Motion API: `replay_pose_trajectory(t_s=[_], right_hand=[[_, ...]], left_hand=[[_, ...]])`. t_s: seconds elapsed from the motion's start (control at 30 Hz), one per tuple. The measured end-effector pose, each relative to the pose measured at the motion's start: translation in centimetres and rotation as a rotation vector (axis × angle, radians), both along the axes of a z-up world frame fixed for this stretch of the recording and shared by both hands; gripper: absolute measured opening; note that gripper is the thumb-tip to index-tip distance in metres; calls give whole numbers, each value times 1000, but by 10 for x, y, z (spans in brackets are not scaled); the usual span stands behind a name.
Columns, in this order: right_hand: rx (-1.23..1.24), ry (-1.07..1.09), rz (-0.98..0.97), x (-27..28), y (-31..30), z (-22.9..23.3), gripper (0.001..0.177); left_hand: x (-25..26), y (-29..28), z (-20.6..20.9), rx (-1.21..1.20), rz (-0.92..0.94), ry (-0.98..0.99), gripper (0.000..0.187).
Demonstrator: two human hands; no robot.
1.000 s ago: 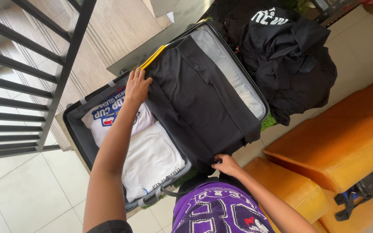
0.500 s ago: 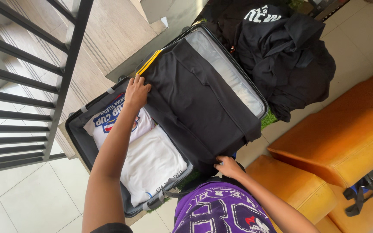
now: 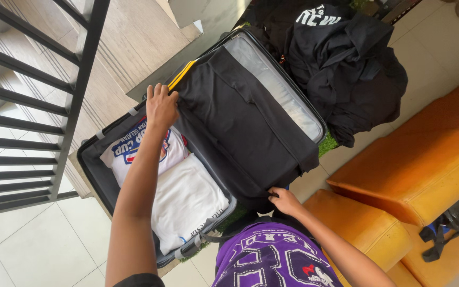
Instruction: The person folds a black shirt and places it into an open suitcase alongside other folded garments.
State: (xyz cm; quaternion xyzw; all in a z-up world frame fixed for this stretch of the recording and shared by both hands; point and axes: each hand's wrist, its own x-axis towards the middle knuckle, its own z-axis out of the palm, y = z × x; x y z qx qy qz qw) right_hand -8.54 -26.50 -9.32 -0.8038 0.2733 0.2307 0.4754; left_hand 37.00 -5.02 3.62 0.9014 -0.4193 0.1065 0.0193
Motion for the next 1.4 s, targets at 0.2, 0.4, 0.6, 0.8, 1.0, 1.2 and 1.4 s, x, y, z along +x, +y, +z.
replay_pose_trajectory(t_s=[0.2,0.4,0.6,0.8,1.0,1.2,1.4], right_hand=[[-20,34,2,5,-3,16,36],[31,-77,219,12,-42,75,44],[81,-152,179,38,-97,130,34],[8,-251,84,40,-166,127,28],[-37,-198,65,11,-227,106,24],[68,-82,89,-14,-263,59,28],[94,14,215,-14,-272,12,66]], left_hand=[[-49,-12,1,-254,120,119,30],[-183,-46,18,-659,259,217,56],[-290,-81,6,-679,376,326,53],[-357,-106,0,-818,619,432,49],[-426,-123,-6,-1061,781,409,43],[-481,-124,-58,-1360,1124,426,29],[-494,-101,-132,-1515,1260,585,44]])
